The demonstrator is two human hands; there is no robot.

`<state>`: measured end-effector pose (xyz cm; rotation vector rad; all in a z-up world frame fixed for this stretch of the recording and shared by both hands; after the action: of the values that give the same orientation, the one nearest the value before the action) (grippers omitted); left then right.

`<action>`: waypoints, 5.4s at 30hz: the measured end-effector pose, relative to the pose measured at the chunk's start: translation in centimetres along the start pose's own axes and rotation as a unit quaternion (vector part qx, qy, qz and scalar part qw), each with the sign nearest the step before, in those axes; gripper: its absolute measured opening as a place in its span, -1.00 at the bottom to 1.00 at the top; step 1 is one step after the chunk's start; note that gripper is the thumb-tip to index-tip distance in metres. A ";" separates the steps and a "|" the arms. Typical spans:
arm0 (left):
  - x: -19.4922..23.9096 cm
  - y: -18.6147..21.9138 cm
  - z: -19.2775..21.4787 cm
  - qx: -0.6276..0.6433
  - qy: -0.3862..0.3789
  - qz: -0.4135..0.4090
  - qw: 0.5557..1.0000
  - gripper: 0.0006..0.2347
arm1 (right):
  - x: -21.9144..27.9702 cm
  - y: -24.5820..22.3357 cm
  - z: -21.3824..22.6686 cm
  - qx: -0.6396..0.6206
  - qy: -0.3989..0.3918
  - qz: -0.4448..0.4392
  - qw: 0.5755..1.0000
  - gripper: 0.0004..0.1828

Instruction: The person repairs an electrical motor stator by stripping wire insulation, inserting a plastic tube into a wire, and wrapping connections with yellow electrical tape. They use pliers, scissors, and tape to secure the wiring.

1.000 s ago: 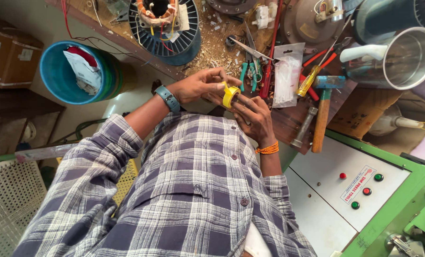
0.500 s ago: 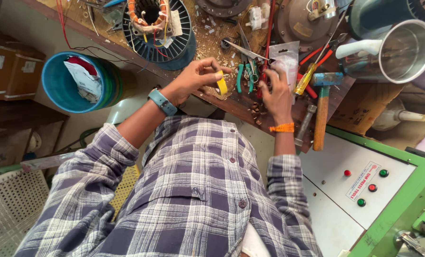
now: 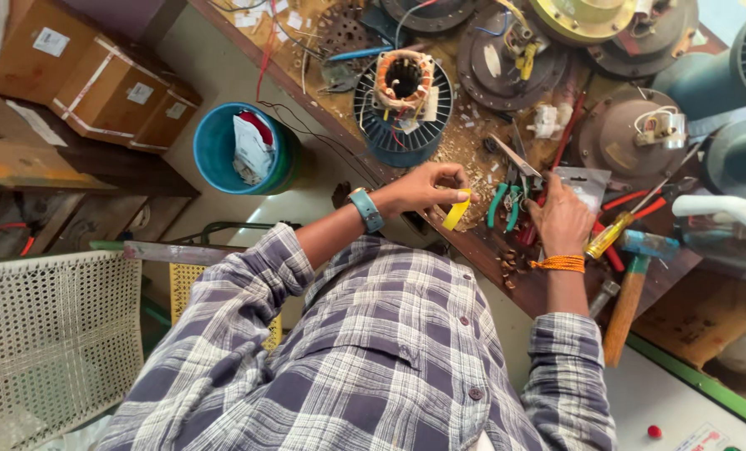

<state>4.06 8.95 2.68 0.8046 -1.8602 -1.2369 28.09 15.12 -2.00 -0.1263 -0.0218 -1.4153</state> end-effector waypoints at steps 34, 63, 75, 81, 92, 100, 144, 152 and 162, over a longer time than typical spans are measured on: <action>-2.8 2.9 -1.1 -0.221 -0.017 -0.111 0.969 -0.82 | 8.7 -2.7 8.7 -0.167 -0.167 0.129 0.963 -0.32; -4.7 6.8 -2.7 -0.309 -0.083 -0.176 0.931 -0.76 | 6.1 -3.5 12.0 -0.079 -0.208 0.133 0.966 -0.32; -4.7 6.8 -3.3 -0.350 -0.087 -0.212 0.908 -0.74 | 6.5 -2.7 11.2 -0.060 -0.241 0.096 0.964 -0.42; -4.7 6.7 -3.3 -0.361 -0.075 -0.210 0.905 -0.79 | 6.5 -2.6 11.4 -0.070 -0.254 0.094 0.960 -0.44; -4.5 7.5 -1.4 -0.208 -0.038 -0.171 0.962 -0.75 | 5.4 1.5 9.2 -0.045 -0.220 0.067 0.972 -0.48; -3.0 1.9 -0.3 -0.021 0.061 0.041 0.997 -0.55 | 1.6 3.1 1.0 -0.069 -0.036 0.034 0.996 -0.37; -5.9 -2.4 -0.6 -0.525 0.143 -0.106 0.832 -0.41 | 9.1 6.3 -7.0 -0.790 0.059 -0.253 0.555 -0.87; 3.2 3.9 -1.5 -0.024 -0.048 -0.035 0.998 -0.55 | 9.9 -10.4 5.1 -0.800 -0.048 -0.090 0.591 -0.90; 13.7 18.9 11.7 -0.376 0.279 -0.268 0.842 -0.92 | 5.5 -20.1 8.3 -0.837 0.019 -0.123 0.533 -0.91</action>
<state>-14.79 9.51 20.70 1.0932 -0.5824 -1.6696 9.66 7.54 8.25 -1.7507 1.4650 -1.2071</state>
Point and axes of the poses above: each hand's wrist, its own x-axis away from the middle knuckle, its own z-axis out of the back of the hand, y = z × x, the point moved 10 cm from there along -x, towards the middle knuckle, and after that the axes turned 4 degrees about -z, right-handed, at the moved point
